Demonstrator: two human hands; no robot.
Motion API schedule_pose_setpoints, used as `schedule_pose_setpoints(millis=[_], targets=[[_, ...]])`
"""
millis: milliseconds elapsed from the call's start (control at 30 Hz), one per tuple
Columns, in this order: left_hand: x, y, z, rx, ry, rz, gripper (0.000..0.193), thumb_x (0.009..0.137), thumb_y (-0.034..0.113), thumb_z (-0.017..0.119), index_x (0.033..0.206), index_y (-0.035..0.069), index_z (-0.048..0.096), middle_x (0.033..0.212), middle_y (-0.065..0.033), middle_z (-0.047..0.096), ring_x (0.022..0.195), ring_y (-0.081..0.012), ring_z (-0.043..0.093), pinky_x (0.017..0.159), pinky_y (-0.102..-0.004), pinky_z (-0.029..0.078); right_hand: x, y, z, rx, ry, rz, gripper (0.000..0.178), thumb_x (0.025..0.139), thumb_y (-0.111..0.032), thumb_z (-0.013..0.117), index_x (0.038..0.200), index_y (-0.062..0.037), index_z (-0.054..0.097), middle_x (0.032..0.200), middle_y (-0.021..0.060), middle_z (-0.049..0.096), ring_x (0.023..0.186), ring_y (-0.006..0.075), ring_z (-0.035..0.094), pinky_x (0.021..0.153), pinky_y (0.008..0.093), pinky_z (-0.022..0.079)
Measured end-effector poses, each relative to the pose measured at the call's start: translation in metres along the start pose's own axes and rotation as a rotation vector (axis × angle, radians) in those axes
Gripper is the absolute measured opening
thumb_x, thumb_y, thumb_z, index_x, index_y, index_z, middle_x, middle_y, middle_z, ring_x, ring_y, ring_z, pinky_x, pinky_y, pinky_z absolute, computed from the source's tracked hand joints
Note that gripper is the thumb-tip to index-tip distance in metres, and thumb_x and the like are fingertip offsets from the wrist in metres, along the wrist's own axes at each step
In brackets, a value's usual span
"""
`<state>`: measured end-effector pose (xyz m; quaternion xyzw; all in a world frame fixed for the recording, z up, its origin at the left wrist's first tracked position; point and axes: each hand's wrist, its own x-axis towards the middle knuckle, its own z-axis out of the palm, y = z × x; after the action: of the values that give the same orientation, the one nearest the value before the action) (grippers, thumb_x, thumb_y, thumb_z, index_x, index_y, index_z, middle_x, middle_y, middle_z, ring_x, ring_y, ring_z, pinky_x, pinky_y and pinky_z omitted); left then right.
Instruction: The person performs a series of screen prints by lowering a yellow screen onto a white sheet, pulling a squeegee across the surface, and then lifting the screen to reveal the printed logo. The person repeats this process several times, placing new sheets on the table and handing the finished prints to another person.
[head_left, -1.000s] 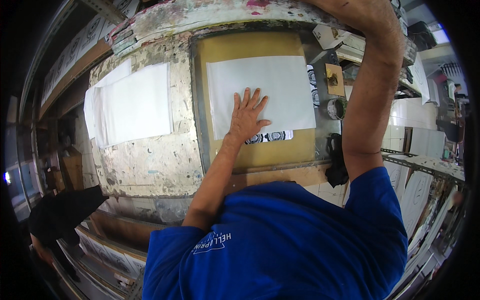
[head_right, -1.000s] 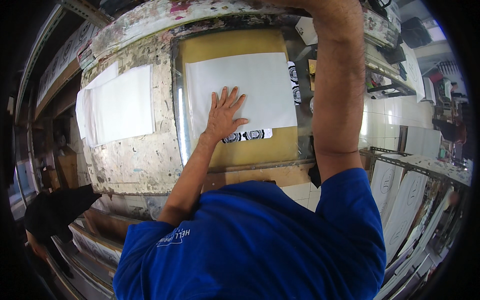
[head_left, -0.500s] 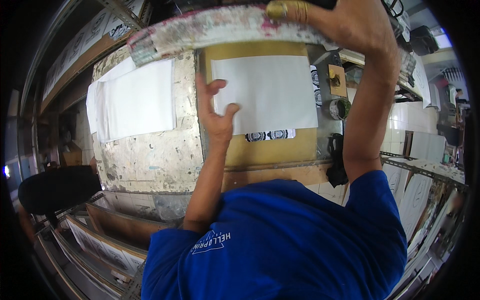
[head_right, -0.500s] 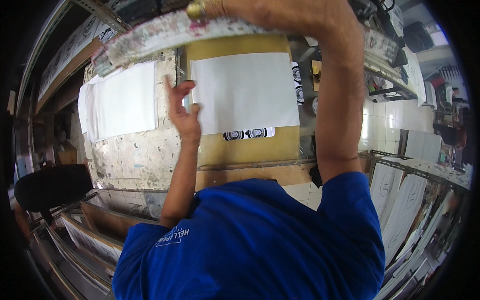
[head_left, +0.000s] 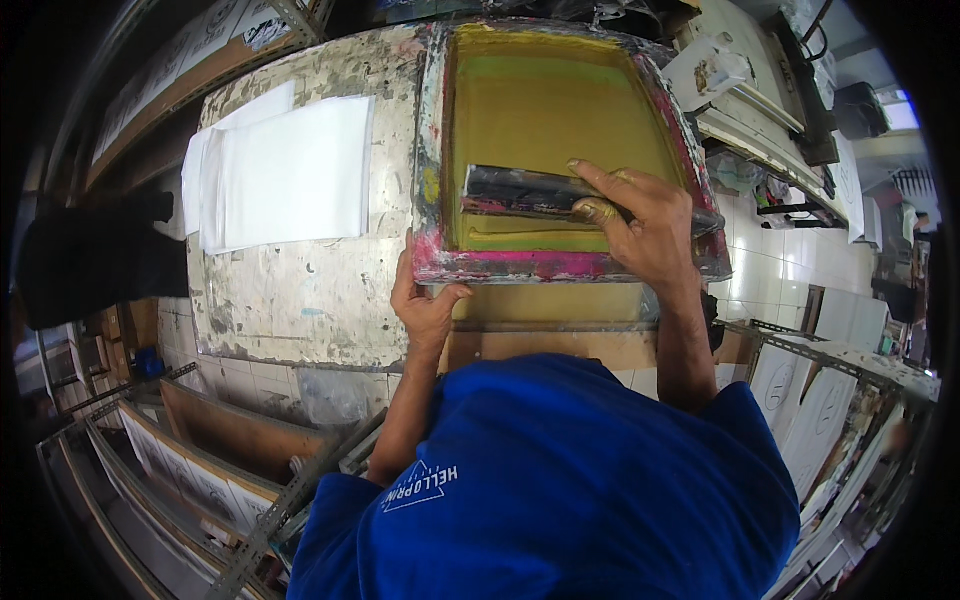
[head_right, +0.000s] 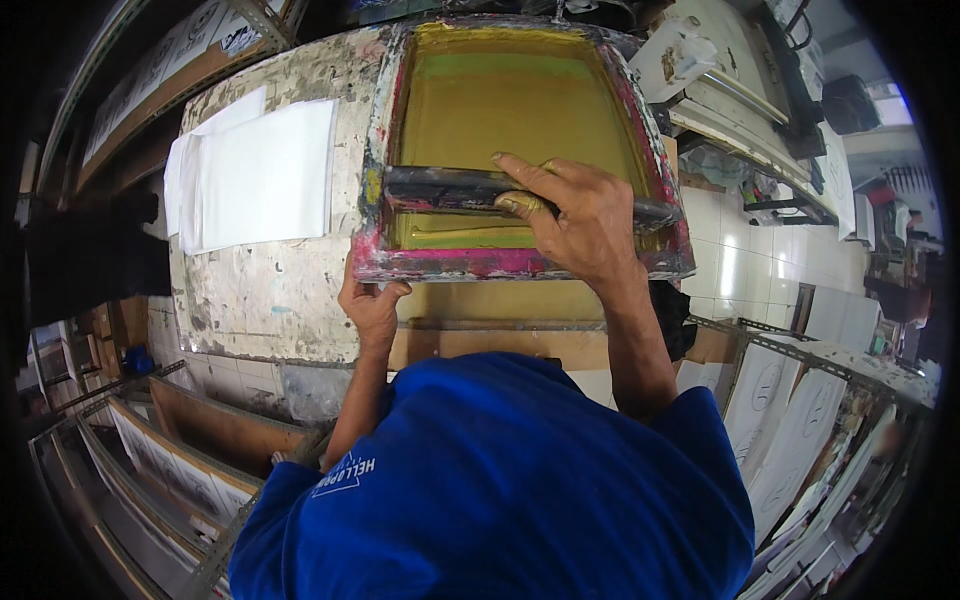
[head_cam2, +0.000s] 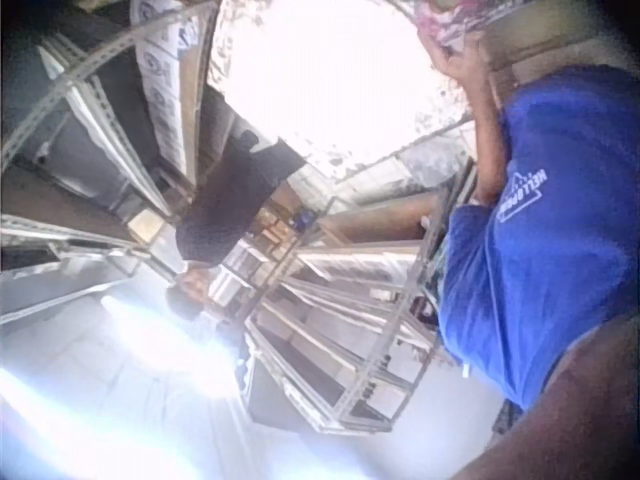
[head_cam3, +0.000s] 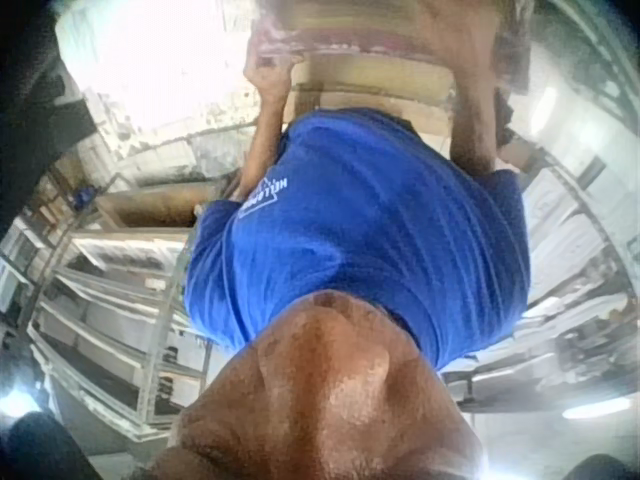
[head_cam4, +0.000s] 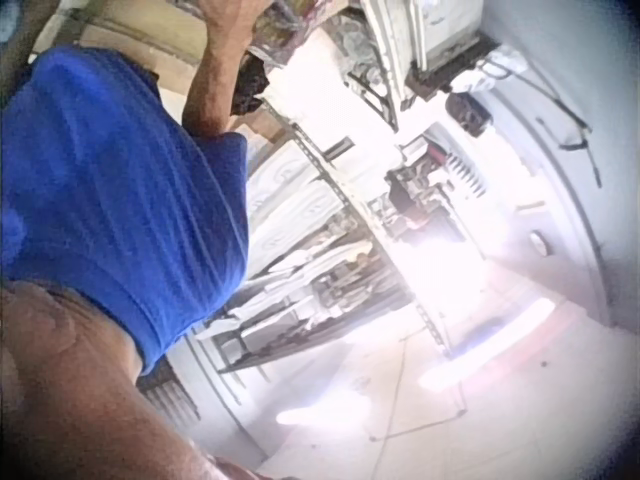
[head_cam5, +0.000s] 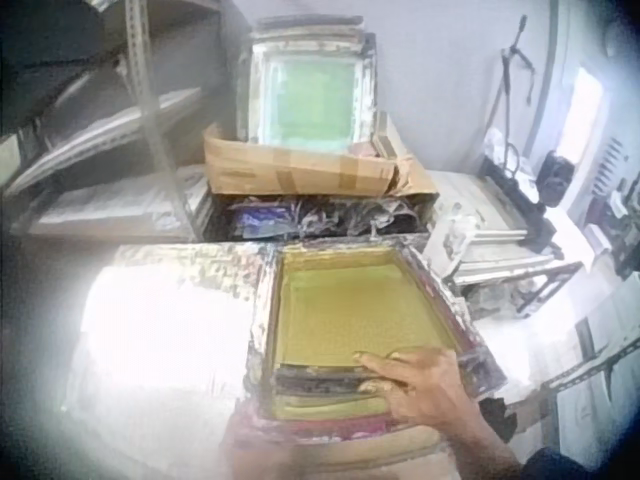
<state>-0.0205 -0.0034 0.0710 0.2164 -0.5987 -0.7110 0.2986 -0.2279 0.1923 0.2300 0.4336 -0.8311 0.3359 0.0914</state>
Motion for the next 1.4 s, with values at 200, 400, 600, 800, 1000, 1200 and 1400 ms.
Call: schedule_pose_setpoints(millis=[200,400,600,800,1000,1200,1400], targets=[[0.019,0.036,0.02,0.123,0.031,0.134,0.096,0.069,-0.001,0.088,0.152,-0.009,0.04,0.131,-0.013,0.06,0.117,-0.0215,0.06,0.102,-0.0342,0.049,-0.007,-0.021,-0.01,-0.233,0.097,-0.151,0.048,0.071,-0.019,0.086,0.119,-0.0164,0.078,0.076,0.0091,0.065,0.064,0.0258,0.06,0.06,0.0365,0.048],[0.075,0.084,0.063,-0.134,0.061,0.425,0.106,0.071,0.003,0.091,0.158,-0.003,0.031,0.136,-0.0138,0.06,0.123,-0.0245,0.057,0.106,-0.0382,0.048,0.057,-0.016,-0.042,-0.332,0.256,-0.335,0.041,0.073,-0.031,0.086,0.113,-0.0216,0.079,0.072,0.0022,0.061,0.061,0.0242,0.058,0.059,0.0378,0.05],[0.085,-0.011,0.025,1.077,-0.417,0.362,0.105,0.064,0.059,0.089,0.149,0.009,0.053,0.157,-0.021,0.043,0.146,-0.0434,0.036,0.117,-0.0569,0.03,0.105,-0.017,-0.059,-0.124,0.282,-0.351,0.039,0.075,-0.016,0.087,0.112,-0.0055,0.078,0.087,0.0144,0.076,0.07,0.0238,0.07,0.067,0.0331,0.056],[0.075,-0.057,0.015,1.244,-0.492,0.271,0.103,0.06,0.058,0.089,0.147,0.015,0.056,0.165,-0.0143,0.035,0.153,-0.0412,0.026,0.12,-0.0615,0.021,0.116,-0.018,-0.061,0.026,0.274,-0.323,0.032,0.077,-0.005,0.084,0.108,0.0002,0.078,0.097,0.0189,0.078,0.08,0.025,0.077,0.074,0.0315,0.061],[0.076,-0.058,0.015,1.285,-0.511,0.25,0.097,0.064,0.056,0.088,0.147,0.016,0.057,0.166,-0.011,0.034,0.154,-0.0392,0.026,0.12,-0.0618,0.022,0.118,-0.017,-0.063,0.041,0.24,-0.296,0.031,0.077,-0.003,0.082,0.107,0.0004,0.078,0.099,0.0186,0.078,0.082,0.0242,0.077,0.076,0.0314,0.061],[0.076,-0.066,0.015,1.309,-0.495,0.288,0.096,0.067,0.058,0.085,0.148,0.017,0.055,0.166,-0.0096,0.034,0.154,-0.0393,0.025,0.12,-0.0629,0.02,0.122,-0.017,-0.063,0.073,0.251,-0.311,0.03,0.078,-0.003,0.082,0.108,0.0001,0.078,0.099,0.018,0.079,0.082,0.0231,0.077,0.077,0.0314,0.061],[0.077,-0.065,0.012,1.308,-0.537,0.277,0.097,0.066,0.061,0.083,0.149,0.019,0.055,0.166,-0.0083,0.035,0.154,-0.0398,0.025,0.12,-0.063,0.02,0.122,-0.018,-0.066,0.036,0.211,-0.285,0.03,0.078,-0.003,0.081,0.108,0.001,0.078,0.099,0.0184,0.079,0.082,0.0236,0.077,0.076,0.0318,0.062]])
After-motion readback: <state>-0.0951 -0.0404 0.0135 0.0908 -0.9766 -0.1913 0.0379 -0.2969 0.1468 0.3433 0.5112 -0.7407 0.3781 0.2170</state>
